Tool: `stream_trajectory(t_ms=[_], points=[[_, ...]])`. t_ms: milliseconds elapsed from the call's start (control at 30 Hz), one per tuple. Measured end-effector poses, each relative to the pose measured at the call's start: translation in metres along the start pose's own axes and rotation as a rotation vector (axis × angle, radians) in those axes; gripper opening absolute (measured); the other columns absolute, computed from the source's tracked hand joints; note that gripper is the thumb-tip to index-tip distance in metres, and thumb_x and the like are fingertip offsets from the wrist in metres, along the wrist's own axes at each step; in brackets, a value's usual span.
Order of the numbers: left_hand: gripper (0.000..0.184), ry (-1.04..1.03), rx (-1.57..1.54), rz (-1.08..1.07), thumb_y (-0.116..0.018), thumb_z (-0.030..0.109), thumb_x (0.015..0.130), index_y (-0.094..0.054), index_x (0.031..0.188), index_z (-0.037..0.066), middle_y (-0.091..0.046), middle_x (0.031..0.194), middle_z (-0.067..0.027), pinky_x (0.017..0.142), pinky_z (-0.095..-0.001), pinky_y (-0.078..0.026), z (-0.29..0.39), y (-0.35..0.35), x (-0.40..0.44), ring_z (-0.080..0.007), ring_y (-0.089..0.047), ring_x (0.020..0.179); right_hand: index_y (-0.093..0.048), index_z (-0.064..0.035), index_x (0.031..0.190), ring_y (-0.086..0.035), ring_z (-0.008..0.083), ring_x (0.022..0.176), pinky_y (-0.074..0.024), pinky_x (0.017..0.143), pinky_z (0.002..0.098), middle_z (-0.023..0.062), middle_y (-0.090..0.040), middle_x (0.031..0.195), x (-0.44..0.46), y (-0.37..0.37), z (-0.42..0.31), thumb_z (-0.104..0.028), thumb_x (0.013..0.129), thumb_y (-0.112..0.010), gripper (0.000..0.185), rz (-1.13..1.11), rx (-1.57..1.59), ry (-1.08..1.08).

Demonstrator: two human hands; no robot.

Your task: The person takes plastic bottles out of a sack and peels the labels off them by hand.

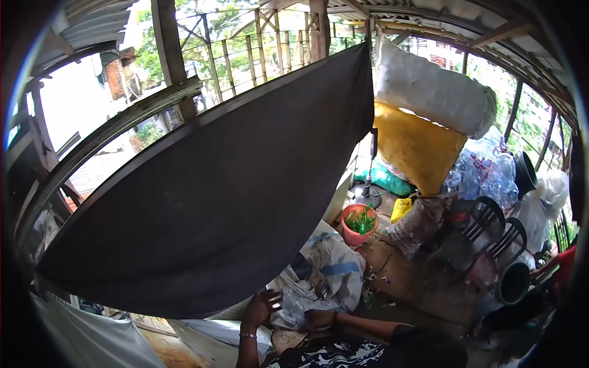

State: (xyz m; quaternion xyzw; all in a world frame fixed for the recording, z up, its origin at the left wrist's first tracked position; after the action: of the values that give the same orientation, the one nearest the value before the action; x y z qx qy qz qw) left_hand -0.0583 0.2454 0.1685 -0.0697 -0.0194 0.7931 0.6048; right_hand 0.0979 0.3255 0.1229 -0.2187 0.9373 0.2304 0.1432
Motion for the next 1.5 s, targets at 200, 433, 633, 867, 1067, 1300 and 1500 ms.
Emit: stream_trajectory(t_ms=[200,433,633,867,1067,1300,1500], points=[[0.078,-0.185,-1.241,0.116,-0.046,0.067,0.084,-0.046,0.134,0.007,-0.047,0.137,-0.0129,0.102,-0.0467,-0.034,0.075,-0.068,0.054,-0.0301,-0.044,0.122,-0.053,-0.0061,0.115,-0.059,0.0206,0.064,-0.0469,0.056,0.0306,0.0149,-0.063,0.087,-0.008,0.010,-0.088,-0.058,0.082,-0.055,0.062,-0.350,1.471,0.454],[0.049,-0.513,-1.500,-0.121,-0.047,0.058,0.088,-0.056,0.096,0.010,-0.052,0.080,-0.0008,0.071,-0.0369,-0.036,0.107,-0.060,0.102,-0.0175,-0.048,0.073,-0.049,-0.0076,0.113,-0.059,0.0183,0.059,-0.0464,0.052,0.0274,0.0116,-0.058,0.081,-0.039,0.066,-0.094,-0.057,0.082,-0.057,0.059,-0.531,1.814,0.722],[0.032,-0.171,-1.142,0.267,-0.051,0.040,0.091,-0.050,0.077,0.011,-0.041,0.063,0.0016,0.066,-0.0343,-0.035,0.053,-0.068,0.096,-0.0154,-0.041,0.060,-0.055,-0.0050,0.116,-0.063,0.0222,0.073,-0.0516,0.066,0.0350,0.0120,-0.064,0.089,-0.025,0.042,0.055,-0.052,0.084,-0.060,0.057,-0.103,1.169,0.124],[0.025,0.142,-1.017,0.746,-0.056,0.025,0.086,-0.050,0.067,0.010,-0.045,0.054,-0.0019,0.050,-0.0339,-0.038,-0.078,-0.074,0.075,-0.0172,-0.045,0.047,-0.067,0.0027,0.090,-0.065,0.0309,0.080,-0.0510,0.073,0.0434,0.0170,-0.067,0.085,-0.015,0.033,0.068,-0.070,0.079,-0.052,0.075,-0.052,-0.307,-0.139],[0.022,0.129,-0.565,1.251,-0.054,0.020,0.085,-0.052,0.067,0.008,-0.050,0.055,-0.0054,0.041,-0.0312,-0.039,-0.140,-0.041,0.051,-0.0170,-0.046,0.041,-0.063,-0.0003,0.107,-0.065,0.0372,0.086,-0.0519,0.075,0.0462,0.0224,-0.067,0.095,-0.007,0.009,0.082,-0.065,0.077,-0.055,0.071,0.381,-0.237,-0.221],[0.025,-0.118,-0.603,1.388,-0.050,0.027,0.090,-0.060,0.075,0.009,-0.051,0.057,-0.0015,0.055,-0.0338,-0.048,-0.149,-0.007,0.061,-0.0194,-0.055,0.050,-0.065,-0.0152,0.106,-0.059,0.0293,0.106,-0.0509,0.086,0.0413,0.0175,-0.061,0.113,0.056,0.019,0.182,-0.039,0.085,-0.060,0.032,0.579,-0.109,-0.135],[0.035,-0.180,-0.605,0.977,-0.048,0.030,0.092,-0.062,0.086,-0.001,-0.067,0.081,-0.0148,0.070,-0.0361,-0.054,-0.117,-0.015,0.046,-0.0251,-0.066,0.071,-0.047,-0.0147,0.133,-0.054,0.0281,0.113,-0.0422,0.095,0.0434,0.0131,-0.059,0.124,-0.010,0.052,0.103,-0.041,0.090,-0.053,0.052,0.112,0.724,0.079]])
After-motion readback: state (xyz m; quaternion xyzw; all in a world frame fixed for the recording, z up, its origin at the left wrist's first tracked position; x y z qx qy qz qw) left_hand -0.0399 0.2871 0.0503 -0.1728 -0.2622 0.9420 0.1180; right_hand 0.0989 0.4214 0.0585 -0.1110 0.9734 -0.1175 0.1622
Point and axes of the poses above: each hand's wrist, its own x-axis towards the middle knuckle, its own y-axis out of the back of the hand, z = x × y, the point moved 7 cm from there along x, towards the middle knuckle
